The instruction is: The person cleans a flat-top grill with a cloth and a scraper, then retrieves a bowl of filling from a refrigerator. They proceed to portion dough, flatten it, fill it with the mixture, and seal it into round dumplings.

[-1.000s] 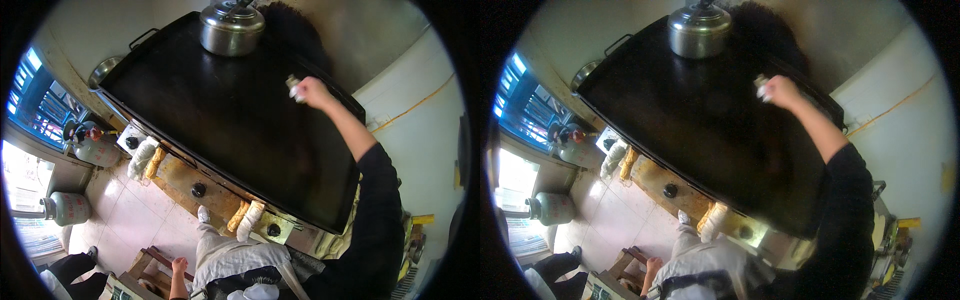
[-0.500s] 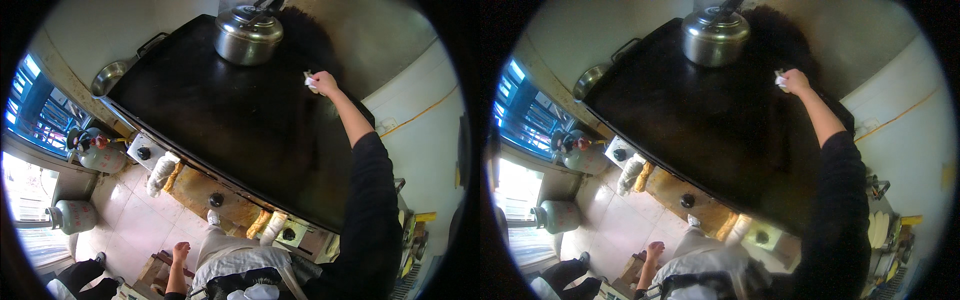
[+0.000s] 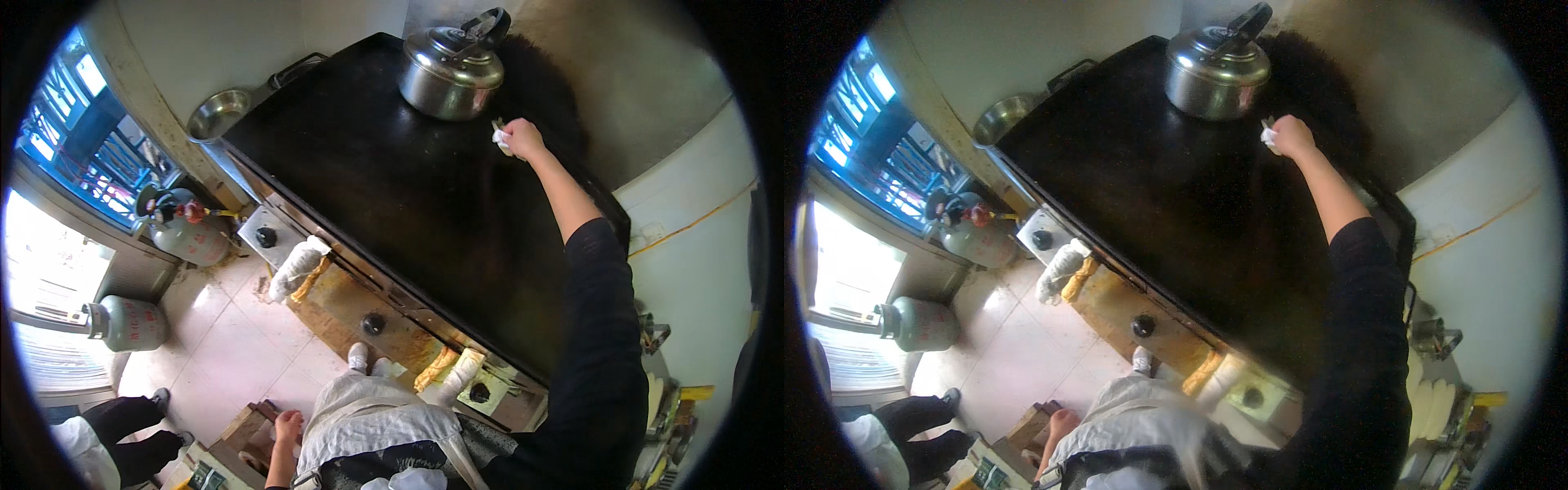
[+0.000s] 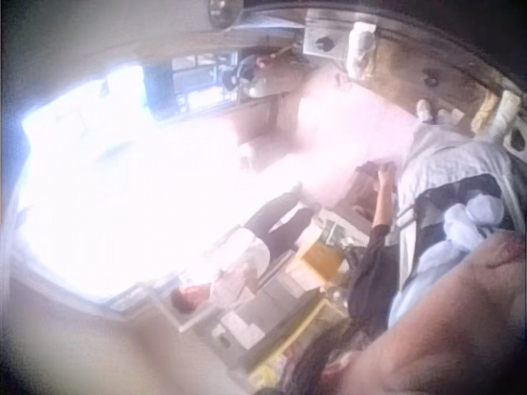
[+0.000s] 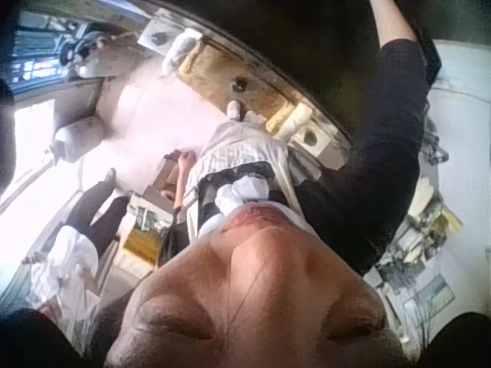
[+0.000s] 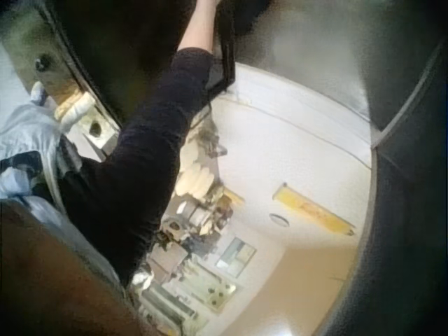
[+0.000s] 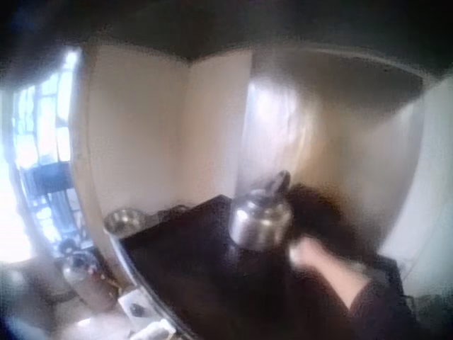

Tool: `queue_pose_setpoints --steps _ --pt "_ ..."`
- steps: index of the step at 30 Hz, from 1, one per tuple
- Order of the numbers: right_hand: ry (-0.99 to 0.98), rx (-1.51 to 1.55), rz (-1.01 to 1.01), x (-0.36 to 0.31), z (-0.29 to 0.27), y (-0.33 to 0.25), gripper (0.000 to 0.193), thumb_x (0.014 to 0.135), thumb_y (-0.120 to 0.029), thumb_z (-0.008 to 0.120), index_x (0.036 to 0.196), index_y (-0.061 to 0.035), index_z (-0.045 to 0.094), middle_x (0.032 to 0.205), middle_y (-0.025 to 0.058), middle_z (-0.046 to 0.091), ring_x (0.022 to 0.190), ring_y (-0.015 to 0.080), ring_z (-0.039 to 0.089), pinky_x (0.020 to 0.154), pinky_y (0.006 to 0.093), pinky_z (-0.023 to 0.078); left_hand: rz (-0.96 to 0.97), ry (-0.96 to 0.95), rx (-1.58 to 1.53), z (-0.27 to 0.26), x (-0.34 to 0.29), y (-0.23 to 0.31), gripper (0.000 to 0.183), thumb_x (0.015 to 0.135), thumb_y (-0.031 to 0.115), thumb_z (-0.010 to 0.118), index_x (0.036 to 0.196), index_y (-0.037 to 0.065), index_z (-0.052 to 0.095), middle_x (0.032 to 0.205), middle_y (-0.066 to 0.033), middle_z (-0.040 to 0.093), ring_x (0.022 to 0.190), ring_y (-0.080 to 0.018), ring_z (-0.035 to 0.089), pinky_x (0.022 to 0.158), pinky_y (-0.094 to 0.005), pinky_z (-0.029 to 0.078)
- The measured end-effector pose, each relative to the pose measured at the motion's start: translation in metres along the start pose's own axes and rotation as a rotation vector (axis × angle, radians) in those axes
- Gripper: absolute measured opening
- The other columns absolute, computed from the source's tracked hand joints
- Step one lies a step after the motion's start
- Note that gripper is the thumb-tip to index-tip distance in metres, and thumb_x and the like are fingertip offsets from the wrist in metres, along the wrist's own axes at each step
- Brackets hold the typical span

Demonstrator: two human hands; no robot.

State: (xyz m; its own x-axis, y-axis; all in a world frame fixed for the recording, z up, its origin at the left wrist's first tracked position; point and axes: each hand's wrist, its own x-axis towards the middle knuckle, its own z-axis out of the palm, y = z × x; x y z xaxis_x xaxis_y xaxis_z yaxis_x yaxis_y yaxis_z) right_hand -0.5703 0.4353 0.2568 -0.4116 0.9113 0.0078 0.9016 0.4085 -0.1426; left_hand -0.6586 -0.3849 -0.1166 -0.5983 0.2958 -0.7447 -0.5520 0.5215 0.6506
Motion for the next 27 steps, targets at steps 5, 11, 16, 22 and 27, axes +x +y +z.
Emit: queue_pose_setpoints --steps 5,11,16,22,27 --pt "0.087 0.106 -0.915 -0.115 0.047 -0.089 0.015 0.086 -0.018 0.061 0.076 -0.0089 0.068 0.086 0.0143 0.066 0.079 0.0323 0.064 0.071 0.0421 0.053 0.009 0.061 -0.088 -0.017 -0.002 0.035 0.008 0.087 0.005 0.062 0.089 0.000 0.068 0.073 -0.0057 0.065 0.057 -0.0111 0.057 0.049 -0.0235 0.044" --pt "-0.154 0.390 -1.037 -0.161 0.028 -0.062 0.012 0.074 -0.004 0.069 0.085 -0.0067 0.074 0.093 0.0106 0.068 0.091 0.0283 0.065 0.081 0.0377 0.053 0.590 0.208 -0.151 -0.042 0.039 0.269 0.013 0.094 0.012 0.059 0.097 0.002 0.066 0.082 -0.0030 0.064 0.070 -0.0090 0.055 0.064 -0.0236 0.045" --pt "0.049 0.032 -0.277 -0.050 0.011 -0.035 0.007 0.079 -0.011 0.068 0.082 -0.0120 0.074 0.090 0.0125 0.067 0.085 0.0303 0.065 0.074 0.0417 0.052 1.115 -0.152 0.036 0.008 0.019 0.553 0.013 0.095 0.004 0.055 0.104 0.000 0.062 0.102 -0.0042 0.065 0.087 -0.0098 0.059 0.076 -0.0239 0.048" --pt "-0.113 0.146 -0.570 -0.109 0.039 -0.148 0.009 0.081 -0.009 0.061 0.086 -0.0102 0.068 0.093 0.0130 0.066 0.089 0.0311 0.065 0.078 0.0415 0.052 1.326 -1.028 0.237 0.168 -0.025 0.743 0.027 0.099 0.016 0.057 0.118 -0.002 0.058 0.112 -0.0122 0.065 0.101 -0.0170 0.064 0.089 -0.0301 0.053" --pt "-0.314 0.175 -0.735 -0.212 0.013 -0.141 0.022 0.082 -0.005 0.062 0.101 -0.0107 0.072 0.102 0.0119 0.064 0.101 0.0311 0.061 0.084 0.0411 0.051 1.317 -1.123 0.482 0.308 -0.075 0.795 0.044 0.097 0.024 0.061 0.128 -0.005 0.053 0.119 -0.0145 0.063 0.103 -0.0227 0.064 0.089 -0.0321 0.053"
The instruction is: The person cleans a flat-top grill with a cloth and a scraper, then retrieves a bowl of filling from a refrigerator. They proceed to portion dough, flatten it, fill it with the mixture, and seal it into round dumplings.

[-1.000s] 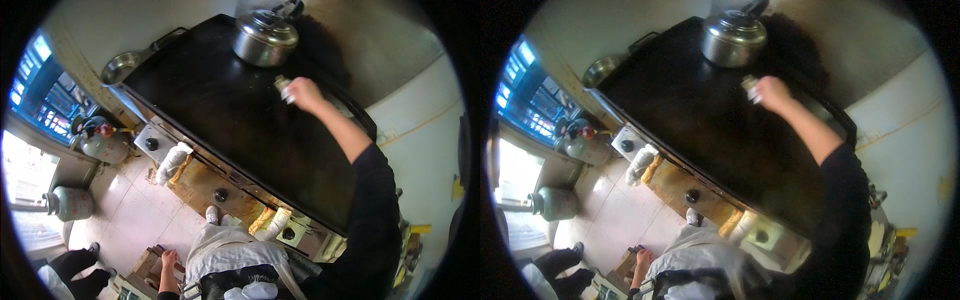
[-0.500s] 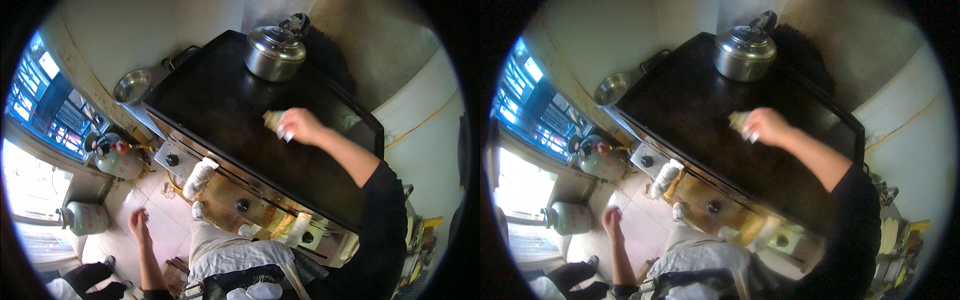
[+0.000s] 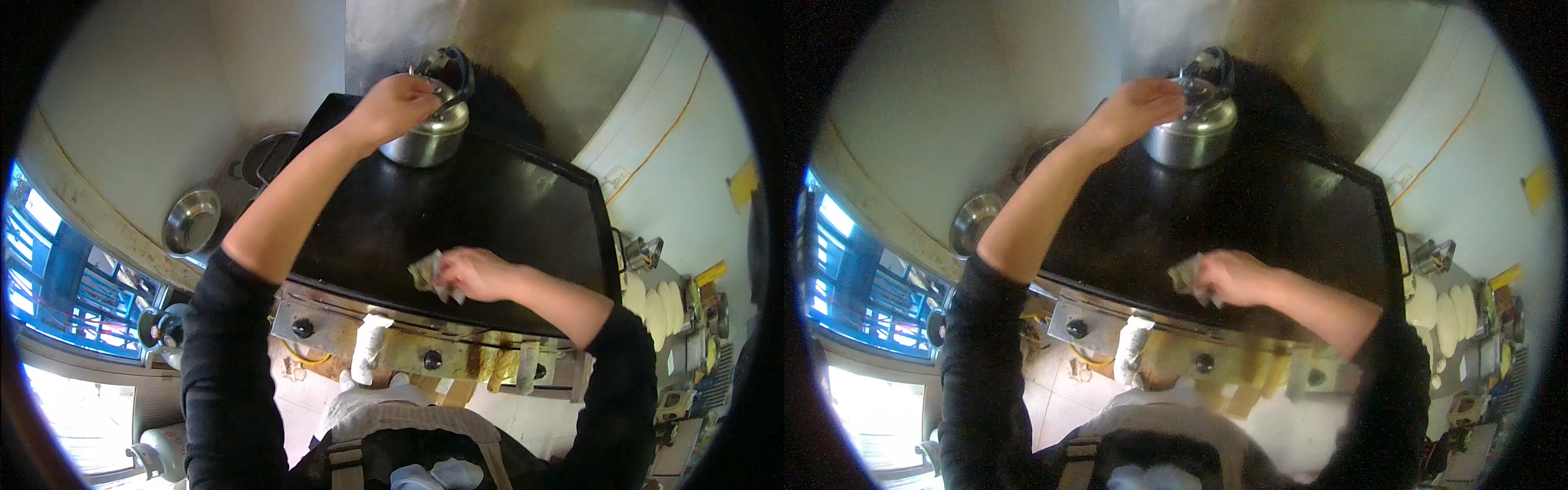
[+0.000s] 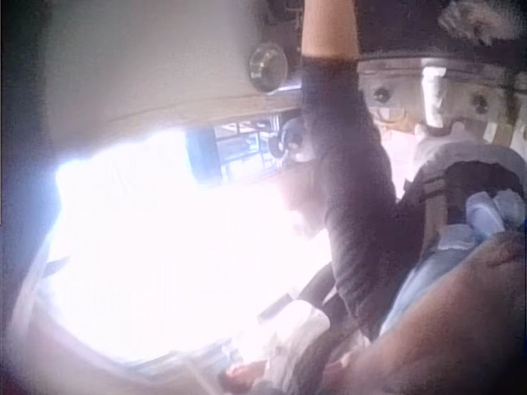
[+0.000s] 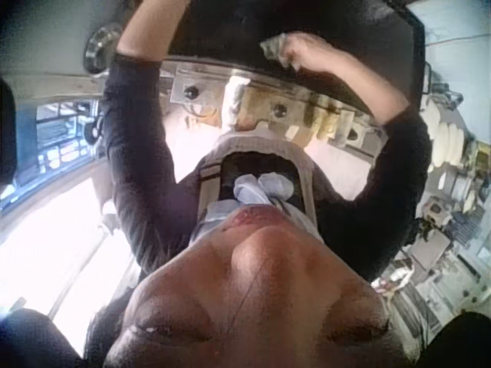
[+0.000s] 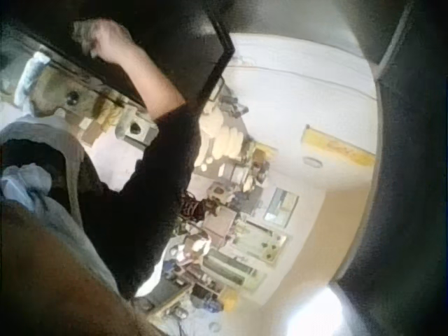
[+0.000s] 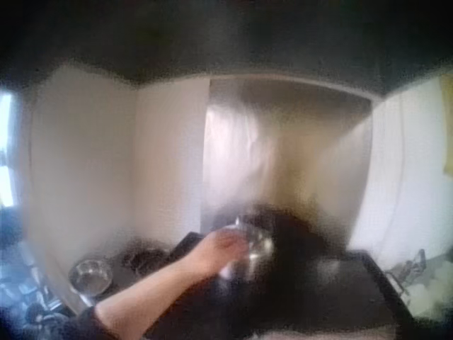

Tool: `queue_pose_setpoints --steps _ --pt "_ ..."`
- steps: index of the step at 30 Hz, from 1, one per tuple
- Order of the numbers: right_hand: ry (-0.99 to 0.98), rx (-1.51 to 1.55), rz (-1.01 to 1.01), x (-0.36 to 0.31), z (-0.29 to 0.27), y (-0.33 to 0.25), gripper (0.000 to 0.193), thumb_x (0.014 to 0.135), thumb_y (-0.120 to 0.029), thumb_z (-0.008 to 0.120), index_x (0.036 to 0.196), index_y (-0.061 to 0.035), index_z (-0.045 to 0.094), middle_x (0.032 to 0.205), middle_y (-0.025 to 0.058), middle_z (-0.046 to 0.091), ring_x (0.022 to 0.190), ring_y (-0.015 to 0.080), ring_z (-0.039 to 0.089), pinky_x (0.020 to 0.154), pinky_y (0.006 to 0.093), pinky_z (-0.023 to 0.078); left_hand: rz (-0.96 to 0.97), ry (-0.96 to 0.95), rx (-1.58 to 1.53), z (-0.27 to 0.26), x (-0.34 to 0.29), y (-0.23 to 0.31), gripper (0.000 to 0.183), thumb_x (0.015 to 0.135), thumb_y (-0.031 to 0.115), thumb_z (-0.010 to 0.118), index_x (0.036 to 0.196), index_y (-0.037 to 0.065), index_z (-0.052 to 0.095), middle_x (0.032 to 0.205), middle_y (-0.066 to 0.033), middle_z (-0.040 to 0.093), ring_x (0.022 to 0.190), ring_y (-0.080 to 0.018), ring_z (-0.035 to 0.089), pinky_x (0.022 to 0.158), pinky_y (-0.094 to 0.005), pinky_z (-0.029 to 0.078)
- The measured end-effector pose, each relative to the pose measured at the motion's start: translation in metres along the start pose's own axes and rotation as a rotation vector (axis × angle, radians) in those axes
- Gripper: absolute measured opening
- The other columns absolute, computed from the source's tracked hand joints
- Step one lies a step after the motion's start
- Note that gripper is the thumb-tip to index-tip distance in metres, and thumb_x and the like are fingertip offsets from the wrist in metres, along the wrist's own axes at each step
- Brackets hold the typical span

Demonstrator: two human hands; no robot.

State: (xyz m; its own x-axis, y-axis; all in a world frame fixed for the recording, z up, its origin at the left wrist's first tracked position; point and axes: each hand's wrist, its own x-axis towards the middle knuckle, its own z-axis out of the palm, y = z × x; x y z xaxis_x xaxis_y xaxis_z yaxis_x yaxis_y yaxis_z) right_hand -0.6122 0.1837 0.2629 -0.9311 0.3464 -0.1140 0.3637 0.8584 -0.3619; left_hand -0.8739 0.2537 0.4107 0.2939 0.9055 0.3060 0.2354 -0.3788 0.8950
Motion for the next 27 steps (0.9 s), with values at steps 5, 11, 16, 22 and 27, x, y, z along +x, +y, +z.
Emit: queue_pose_setpoints --steps 5,11,16,22,27 --pt "-0.024 -0.271 0.339 -0.077 -0.014 0.005 0.013 0.085 -0.021 0.059 0.092 -0.0213 0.069 0.091 0.0056 0.067 0.090 0.0261 0.065 0.077 0.0417 0.053 -0.114 0.261 0.268 0.054 0.130 -0.006 0.033 0.074 0.027 0.075 0.089 -0.002 0.071 0.090 -0.0195 0.070 0.087 -0.0326 0.068 0.077 -0.0419 0.054" --pt "0.153 -0.276 0.373 -0.111 -0.009 0.012 0.009 0.081 -0.011 0.064 0.085 -0.0103 0.072 0.085 0.0085 0.067 0.080 0.0298 0.066 0.074 0.0404 0.054 -0.257 0.450 -0.189 0.062 0.281 -0.082 0.018 0.086 0.017 0.064 0.095 0.002 0.067 0.080 -0.0170 0.065 0.062 -0.0296 0.063 0.052 -0.0429 0.052" --pt "0.181 -0.241 0.286 -0.114 -0.005 0.020 0.011 0.078 -0.008 0.063 0.083 -0.0130 0.072 0.085 0.0076 0.067 0.080 0.0282 0.066 0.071 0.0390 0.055 0.056 0.456 0.052 -0.005 0.221 -0.144 0.014 0.090 0.015 0.059 0.082 0.005 0.064 0.067 -0.0138 0.059 0.054 -0.0277 0.055 0.048 -0.0432 0.044" --pt "0.175 -0.182 0.296 -0.110 -0.011 0.021 0.013 0.073 -0.007 0.064 0.081 -0.0127 0.072 0.083 0.0069 0.066 0.081 0.0283 0.066 0.071 0.0388 0.054 -0.366 0.638 -0.690 -0.024 0.147 -0.076 0.033 0.096 0.019 0.052 0.066 0.004 0.055 0.059 -0.0123 0.057 0.047 -0.0229 0.050 0.046 -0.0352 0.042" --pt "0.234 -0.171 0.337 -0.107 -0.011 0.013 0.012 0.070 -0.006 0.066 0.078 -0.0116 0.072 0.084 0.0070 0.067 0.083 0.0290 0.066 0.071 0.0380 0.054 -0.296 0.494 -0.794 -0.039 0.101 -0.052 0.024 0.095 0.014 0.055 0.072 0.010 0.049 0.059 0.0016 0.047 0.046 -0.0081 0.043 0.043 -0.0205 0.035"
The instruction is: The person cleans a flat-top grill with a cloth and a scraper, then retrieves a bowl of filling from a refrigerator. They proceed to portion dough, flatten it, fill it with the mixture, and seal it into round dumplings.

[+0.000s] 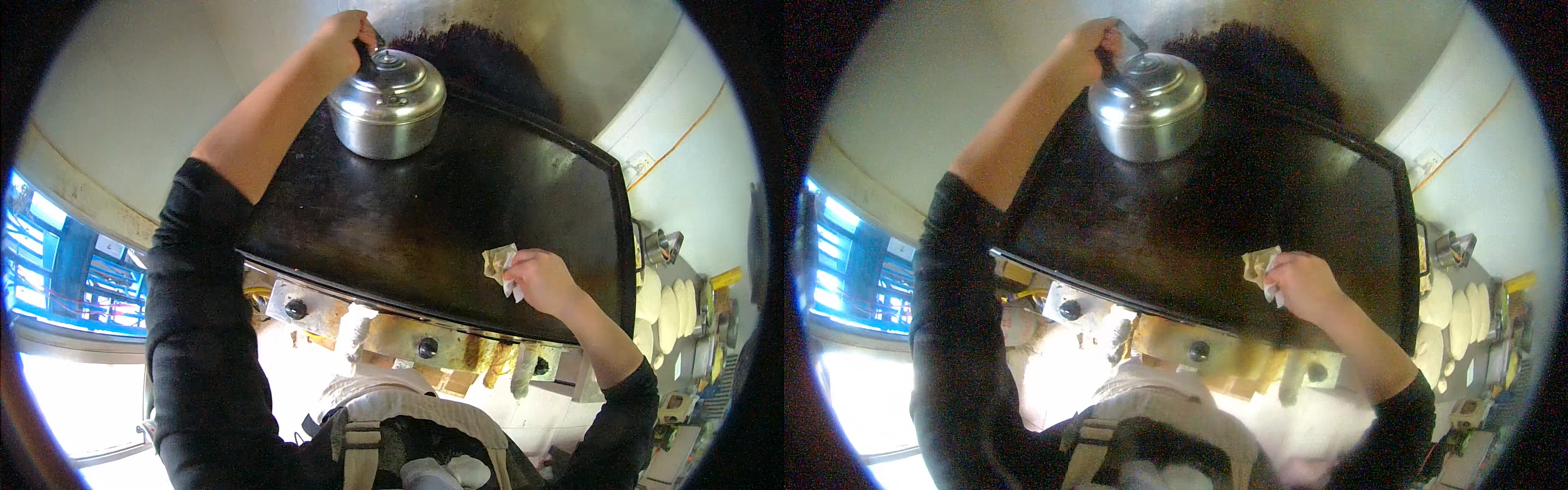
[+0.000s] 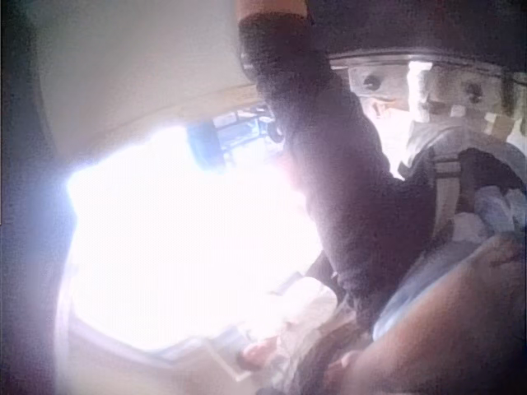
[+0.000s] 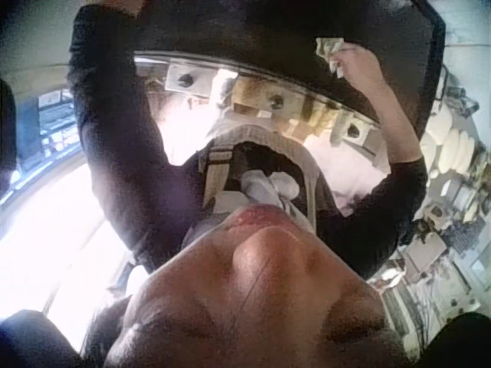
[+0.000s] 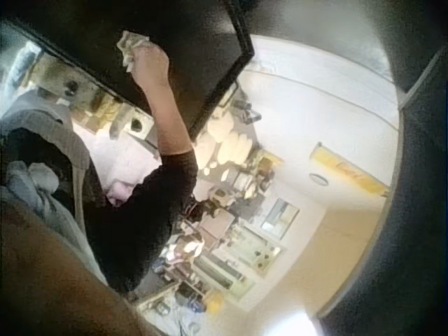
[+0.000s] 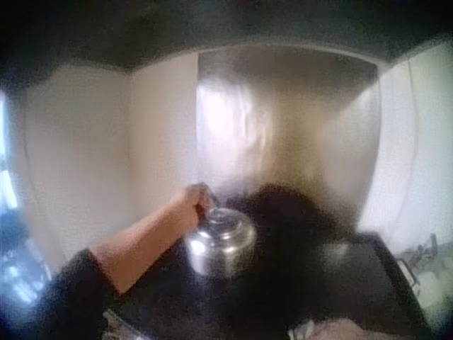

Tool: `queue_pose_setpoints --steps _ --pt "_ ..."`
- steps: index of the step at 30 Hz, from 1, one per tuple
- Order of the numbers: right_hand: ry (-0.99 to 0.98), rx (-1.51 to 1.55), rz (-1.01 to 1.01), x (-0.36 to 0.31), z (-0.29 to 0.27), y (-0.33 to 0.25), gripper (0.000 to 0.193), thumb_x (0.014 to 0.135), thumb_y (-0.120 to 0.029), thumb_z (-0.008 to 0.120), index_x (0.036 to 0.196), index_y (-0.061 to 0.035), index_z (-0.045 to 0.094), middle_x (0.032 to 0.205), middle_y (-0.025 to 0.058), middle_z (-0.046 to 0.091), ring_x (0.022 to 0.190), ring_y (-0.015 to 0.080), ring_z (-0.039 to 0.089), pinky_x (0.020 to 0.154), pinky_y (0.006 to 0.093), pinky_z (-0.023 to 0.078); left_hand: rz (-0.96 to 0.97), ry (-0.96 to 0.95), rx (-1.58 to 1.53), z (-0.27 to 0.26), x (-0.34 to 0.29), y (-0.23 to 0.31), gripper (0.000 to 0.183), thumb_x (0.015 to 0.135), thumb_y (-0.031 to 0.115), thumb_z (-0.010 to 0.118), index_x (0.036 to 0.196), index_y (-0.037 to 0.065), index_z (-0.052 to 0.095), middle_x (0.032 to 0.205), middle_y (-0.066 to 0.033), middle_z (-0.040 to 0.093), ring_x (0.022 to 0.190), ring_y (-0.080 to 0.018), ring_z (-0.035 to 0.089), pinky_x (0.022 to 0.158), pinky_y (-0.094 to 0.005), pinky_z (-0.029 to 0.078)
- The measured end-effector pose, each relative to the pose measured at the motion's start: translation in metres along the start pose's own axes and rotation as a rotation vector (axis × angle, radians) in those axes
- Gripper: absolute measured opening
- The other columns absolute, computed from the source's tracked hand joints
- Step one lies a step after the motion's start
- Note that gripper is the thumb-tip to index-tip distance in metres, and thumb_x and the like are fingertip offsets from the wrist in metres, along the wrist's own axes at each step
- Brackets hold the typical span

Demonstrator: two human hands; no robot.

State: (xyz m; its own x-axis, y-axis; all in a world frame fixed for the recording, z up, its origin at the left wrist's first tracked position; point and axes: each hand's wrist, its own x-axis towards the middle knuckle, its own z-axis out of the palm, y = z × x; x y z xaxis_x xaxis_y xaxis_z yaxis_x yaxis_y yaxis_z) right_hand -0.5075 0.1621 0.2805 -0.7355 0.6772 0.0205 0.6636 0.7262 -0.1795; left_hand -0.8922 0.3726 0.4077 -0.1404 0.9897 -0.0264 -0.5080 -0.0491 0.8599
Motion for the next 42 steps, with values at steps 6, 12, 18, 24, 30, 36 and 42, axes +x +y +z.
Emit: queue_pose_setpoints --steps 6,12,18,24,30,36,42 --pt "0.029 0.122 0.082 0.003 0.005 0.000 0.013 0.067 -0.003 0.066 0.075 -0.0118 0.072 0.083 0.0065 0.068 0.085 0.0276 0.066 0.075 0.0373 0.055 -0.111 -0.117 0.087 -0.054 -0.025 0.045 0.026 0.098 0.013 0.052 0.073 0.007 0.047 0.061 0.0022 0.045 0.045 -0.0052 0.036 0.041 -0.0197 0.031" --pt "0.032 0.197 0.081 0.021 0.010 -0.029 0.018 0.072 0.000 0.070 0.088 -0.0072 0.074 0.087 0.0101 0.068 0.084 0.0285 0.067 0.075 0.0368 0.054 -0.041 -0.159 0.141 -0.086 -0.050 0.063 0.019 0.098 0.013 0.053 0.080 0.006 0.050 0.065 0.0028 0.047 0.046 -0.0023 0.037 0.039 -0.0150 0.031" --pt "0.047 0.226 0.019 0.082 0.030 -0.057 0.016 0.076 -0.001 0.069 0.090 -0.0075 0.074 0.090 0.0115 0.067 0.086 0.0302 0.065 0.075 0.0393 0.053 -0.057 -0.074 0.114 -0.100 -0.048 0.076 0.014 0.098 0.011 0.053 0.087 0.003 0.052 0.067 0.0029 0.048 0.048 -0.0010 0.038 0.038 -0.0144 0.030" --pt "0.151 0.110 0.145 0.156 0.032 0.021 0.013 0.077 -0.005 0.069 0.088 -0.0093 0.073 0.088 0.0141 0.066 0.085 0.0329 0.066 0.076 0.0420 0.054 -0.003 -0.013 0.143 -0.103 -0.038 0.072 0.014 0.098 0.010 0.052 0.087 0.002 0.052 0.067 0.0028 0.048 0.047 -0.0009 0.037 0.037 -0.0144 0.030" --pt "0.233 -0.063 0.531 0.250 0.013 0.146 0.013 0.077 -0.012 0.071 0.089 -0.0116 0.075 0.090 0.0154 0.070 0.086 0.0340 0.068 0.077 0.0431 0.053 -0.035 0.055 0.070 -0.111 -0.017 0.069 0.018 0.099 0.012 0.049 0.083 0.002 0.053 0.065 0.0039 0.047 0.046 -0.0009 0.036 0.037 -0.0147 0.030" --pt "0.103 0.043 0.410 0.331 0.021 0.172 0.020 0.077 -0.015 0.069 0.095 -0.0108 0.075 0.094 0.0169 0.070 0.090 0.0316 0.067 0.078 0.0398 0.052 0.007 0.110 0.064 -0.127 -0.006 0.055 0.022 0.099 0.017 0.049 0.081 0.005 0.052 0.062 0.0052 0.046 0.044 -0.0020 0.035 0.038 -0.0178 0.029" --pt "-0.067 0.291 -0.167 0.205 0.037 0.012 0.007 0.082 -0.008 0.068 0.086 -0.0117 0.072 0.091 0.0086 0.066 0.088 0.0244 0.065 0.076 0.0382 0.053 0.063 0.098 -0.046 -0.121 0.013 0.048 0.022 0.098 0.013 0.050 0.077 0.006 0.050 0.062 0.0036 0.046 0.044 -0.0035 0.034 0.039 -0.0182 0.028"
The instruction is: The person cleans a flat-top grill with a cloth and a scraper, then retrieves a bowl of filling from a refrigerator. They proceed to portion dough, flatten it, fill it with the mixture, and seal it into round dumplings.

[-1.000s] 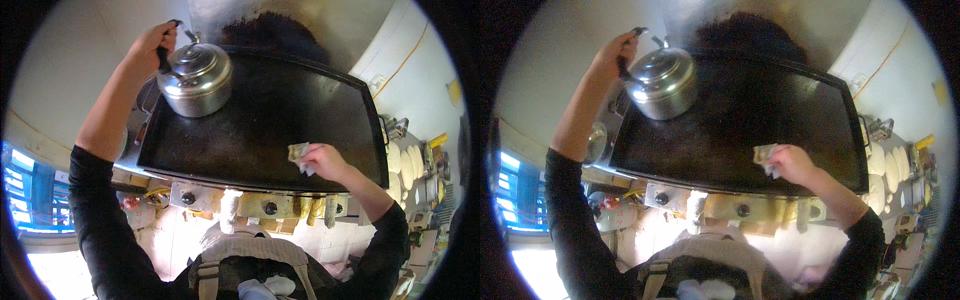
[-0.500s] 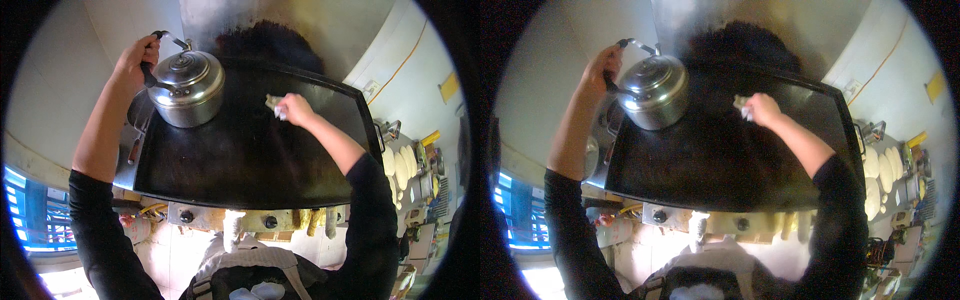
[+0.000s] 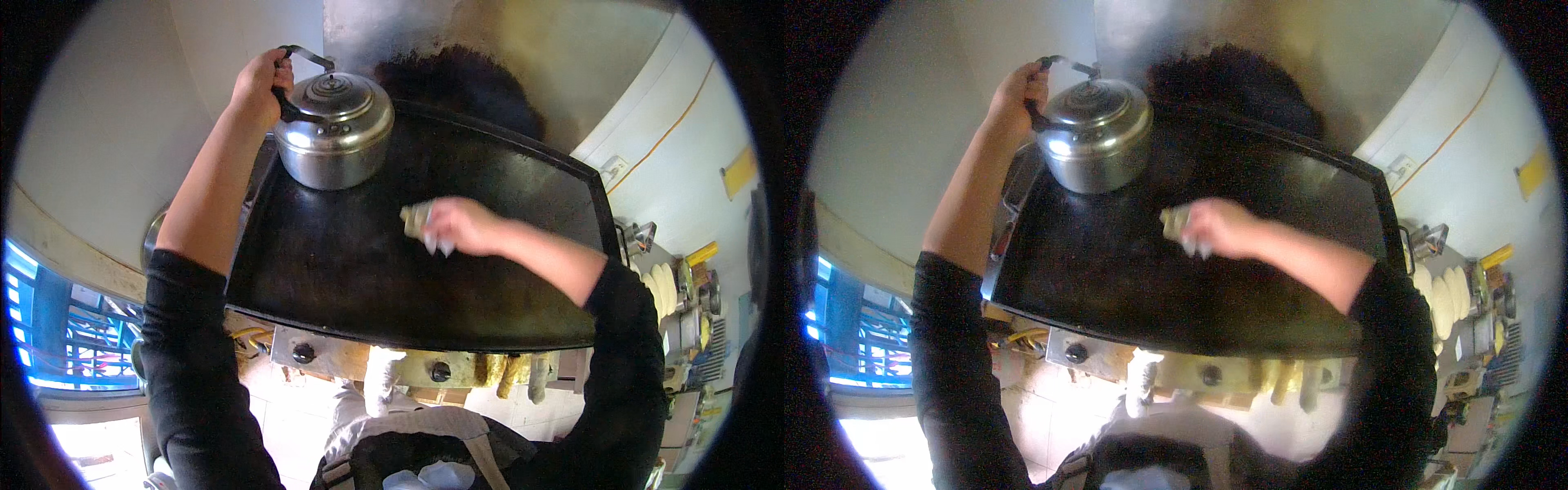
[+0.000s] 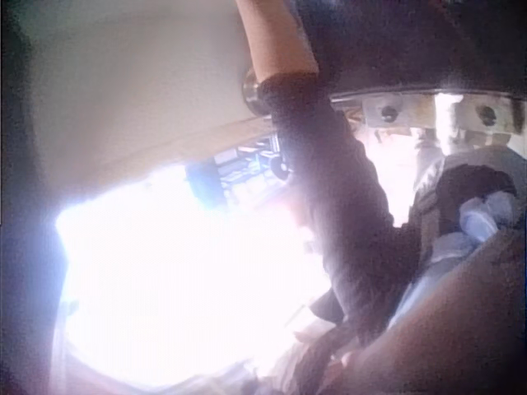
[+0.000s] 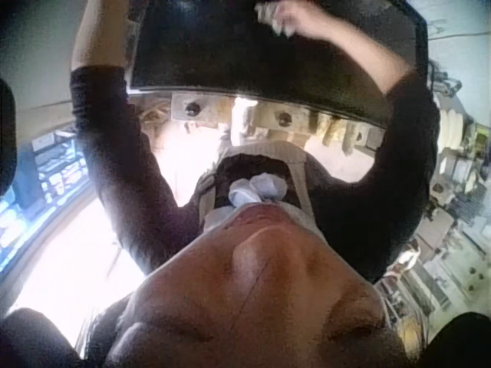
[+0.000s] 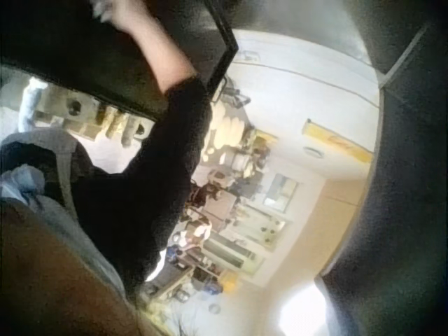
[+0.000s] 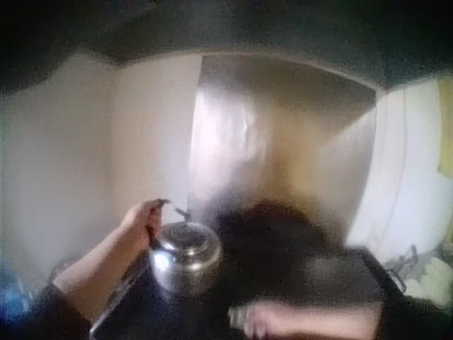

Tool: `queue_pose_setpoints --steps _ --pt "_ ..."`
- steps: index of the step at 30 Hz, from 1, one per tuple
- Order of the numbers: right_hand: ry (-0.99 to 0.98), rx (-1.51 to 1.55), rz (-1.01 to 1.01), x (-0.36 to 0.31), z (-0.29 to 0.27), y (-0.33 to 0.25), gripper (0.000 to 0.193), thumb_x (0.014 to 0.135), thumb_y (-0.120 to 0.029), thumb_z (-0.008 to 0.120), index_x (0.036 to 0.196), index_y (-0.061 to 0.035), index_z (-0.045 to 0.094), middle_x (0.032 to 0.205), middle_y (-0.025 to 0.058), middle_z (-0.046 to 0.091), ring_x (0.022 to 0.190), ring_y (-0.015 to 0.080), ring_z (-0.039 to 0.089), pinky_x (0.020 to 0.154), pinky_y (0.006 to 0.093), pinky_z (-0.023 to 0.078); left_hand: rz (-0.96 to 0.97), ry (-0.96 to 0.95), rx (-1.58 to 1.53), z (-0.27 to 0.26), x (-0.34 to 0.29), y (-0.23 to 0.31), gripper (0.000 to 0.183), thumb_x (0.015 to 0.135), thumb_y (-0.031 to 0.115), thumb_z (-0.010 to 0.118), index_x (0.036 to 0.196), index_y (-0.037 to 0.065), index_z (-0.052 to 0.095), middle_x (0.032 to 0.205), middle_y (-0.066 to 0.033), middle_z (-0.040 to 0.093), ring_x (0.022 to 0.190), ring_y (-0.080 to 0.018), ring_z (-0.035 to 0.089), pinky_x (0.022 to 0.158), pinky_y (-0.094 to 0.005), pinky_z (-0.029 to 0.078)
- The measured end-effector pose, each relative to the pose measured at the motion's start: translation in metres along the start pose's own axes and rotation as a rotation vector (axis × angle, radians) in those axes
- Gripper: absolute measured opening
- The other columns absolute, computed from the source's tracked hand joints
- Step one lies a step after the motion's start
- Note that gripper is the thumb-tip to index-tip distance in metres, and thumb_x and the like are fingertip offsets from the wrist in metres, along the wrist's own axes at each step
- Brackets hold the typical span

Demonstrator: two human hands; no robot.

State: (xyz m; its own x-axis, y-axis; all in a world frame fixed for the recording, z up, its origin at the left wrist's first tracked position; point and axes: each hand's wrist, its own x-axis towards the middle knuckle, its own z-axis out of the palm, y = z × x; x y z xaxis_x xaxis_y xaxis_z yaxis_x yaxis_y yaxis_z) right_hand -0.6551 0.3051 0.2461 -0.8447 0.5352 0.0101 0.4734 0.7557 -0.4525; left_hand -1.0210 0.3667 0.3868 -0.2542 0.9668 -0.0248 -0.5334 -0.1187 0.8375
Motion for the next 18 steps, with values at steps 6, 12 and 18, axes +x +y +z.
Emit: queue_pose_setpoints --steps 6,12,18 --pt "-0.005 -0.045 0.028 -0.051 0.005 -0.024 0.018 0.079 -0.003 0.069 0.093 -0.0132 0.074 0.092 0.0107 0.065 0.090 0.0288 0.064 0.078 0.0379 0.053 0.058 0.065 -0.131 0.011 0.022 -0.015 0.014 0.093 0.005 0.056 0.081 -0.001 0.055 0.063 -0.0040 0.050 0.044 -0.0112 0.041 0.041 -0.0256 0.032" --pt "0.239 -0.281 0.521 -0.003 -0.048 0.087 0.012 0.081 -0.013 0.066 0.089 -0.0146 0.074 0.086 0.0138 0.065 0.087 0.0333 0.065 0.074 0.0409 0.052 0.196 0.206 -0.200 0.028 0.046 -0.041 0.012 0.090 0.003 0.060 0.095 -0.007 0.063 0.067 -0.0140 0.058 0.050 -0.0234 0.055 0.047 -0.0359 0.043" --pt "0.120 -0.226 0.109 0.052 0.023 -0.002 0.011 0.087 -0.016 0.059 0.087 -0.0138 0.070 0.089 0.0128 0.066 0.087 0.0316 0.066 0.076 0.0436 0.053 0.197 0.259 -0.272 0.028 0.070 -0.048 0.015 0.087 0.007 0.066 0.095 -0.006 0.066 0.083 -0.0180 0.065 0.067 -0.0249 0.066 0.055 -0.0372 0.053"
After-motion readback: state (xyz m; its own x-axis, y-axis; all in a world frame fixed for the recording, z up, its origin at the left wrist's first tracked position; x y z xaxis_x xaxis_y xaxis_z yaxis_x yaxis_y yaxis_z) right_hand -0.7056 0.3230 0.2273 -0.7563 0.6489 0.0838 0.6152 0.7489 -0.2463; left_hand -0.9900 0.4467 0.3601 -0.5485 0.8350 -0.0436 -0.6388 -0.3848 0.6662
